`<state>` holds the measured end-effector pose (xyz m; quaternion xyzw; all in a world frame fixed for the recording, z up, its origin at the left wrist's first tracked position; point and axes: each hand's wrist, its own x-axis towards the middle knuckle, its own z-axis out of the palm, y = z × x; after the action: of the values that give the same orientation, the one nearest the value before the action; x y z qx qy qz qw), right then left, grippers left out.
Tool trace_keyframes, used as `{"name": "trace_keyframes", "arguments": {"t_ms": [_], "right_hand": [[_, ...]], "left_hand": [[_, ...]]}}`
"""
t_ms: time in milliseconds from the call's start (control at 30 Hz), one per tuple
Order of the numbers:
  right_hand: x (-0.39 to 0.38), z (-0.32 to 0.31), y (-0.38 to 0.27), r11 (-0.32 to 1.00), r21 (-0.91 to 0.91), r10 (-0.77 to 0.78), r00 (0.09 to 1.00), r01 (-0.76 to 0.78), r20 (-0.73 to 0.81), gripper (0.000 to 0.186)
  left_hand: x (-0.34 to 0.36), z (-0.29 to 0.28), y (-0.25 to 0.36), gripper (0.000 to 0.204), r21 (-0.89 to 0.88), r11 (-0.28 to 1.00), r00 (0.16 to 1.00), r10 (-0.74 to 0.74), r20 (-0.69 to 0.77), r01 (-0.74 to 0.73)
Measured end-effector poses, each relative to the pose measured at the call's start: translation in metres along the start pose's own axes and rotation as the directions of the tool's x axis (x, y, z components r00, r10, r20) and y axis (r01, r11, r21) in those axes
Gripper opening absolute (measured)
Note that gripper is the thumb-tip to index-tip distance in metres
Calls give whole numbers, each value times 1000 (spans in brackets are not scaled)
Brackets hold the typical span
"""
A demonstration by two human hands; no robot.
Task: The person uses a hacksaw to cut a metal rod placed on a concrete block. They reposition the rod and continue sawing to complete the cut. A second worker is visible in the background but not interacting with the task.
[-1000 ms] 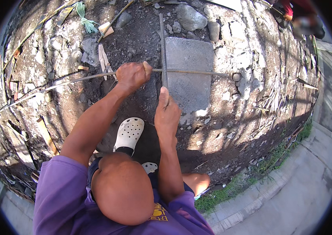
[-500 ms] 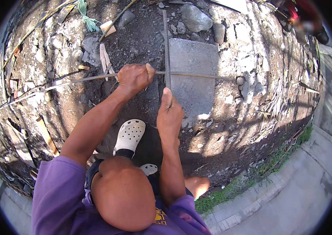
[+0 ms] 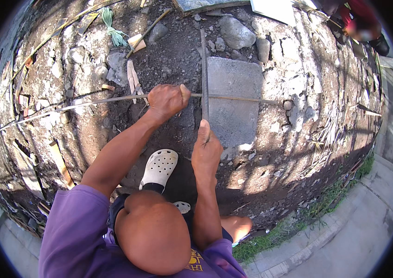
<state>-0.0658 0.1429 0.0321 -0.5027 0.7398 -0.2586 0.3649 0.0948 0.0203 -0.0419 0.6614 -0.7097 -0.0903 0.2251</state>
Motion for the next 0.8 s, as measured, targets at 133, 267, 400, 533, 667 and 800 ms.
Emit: {"name": "trace_keyframes", "arguments": {"t_ms": [133,267,400,533,667,800], "right_hand": [[-113,-39,4,934,19,358,934,-358,20,54],[-120,-50,-35,800,-53,597,802,-597,-22,64],[-2,-1,-26,984,-159,78,997,-75,16,76],[-13,4,15,950,26,311,950,-310,-34,73],[-76,8,4,990,40,142,984,-139,-111,70],[-62,-2,-42,957,153,246,969,-245,11,69]], "left_hand": [[-3,10,-2,46,-25,999,995,21,-97,-24],[-10,21,-3,45,-49,999,982,-11,-188,2],[-7,15,-2,49,-109,989,995,-98,-10,96],[-5,8,0,53,-91,993,996,-75,52,80],[-7,13,-4,54,-68,996,999,-52,16,53],[-9,14,-2,52,-74,996,997,-56,-49,52]]}}
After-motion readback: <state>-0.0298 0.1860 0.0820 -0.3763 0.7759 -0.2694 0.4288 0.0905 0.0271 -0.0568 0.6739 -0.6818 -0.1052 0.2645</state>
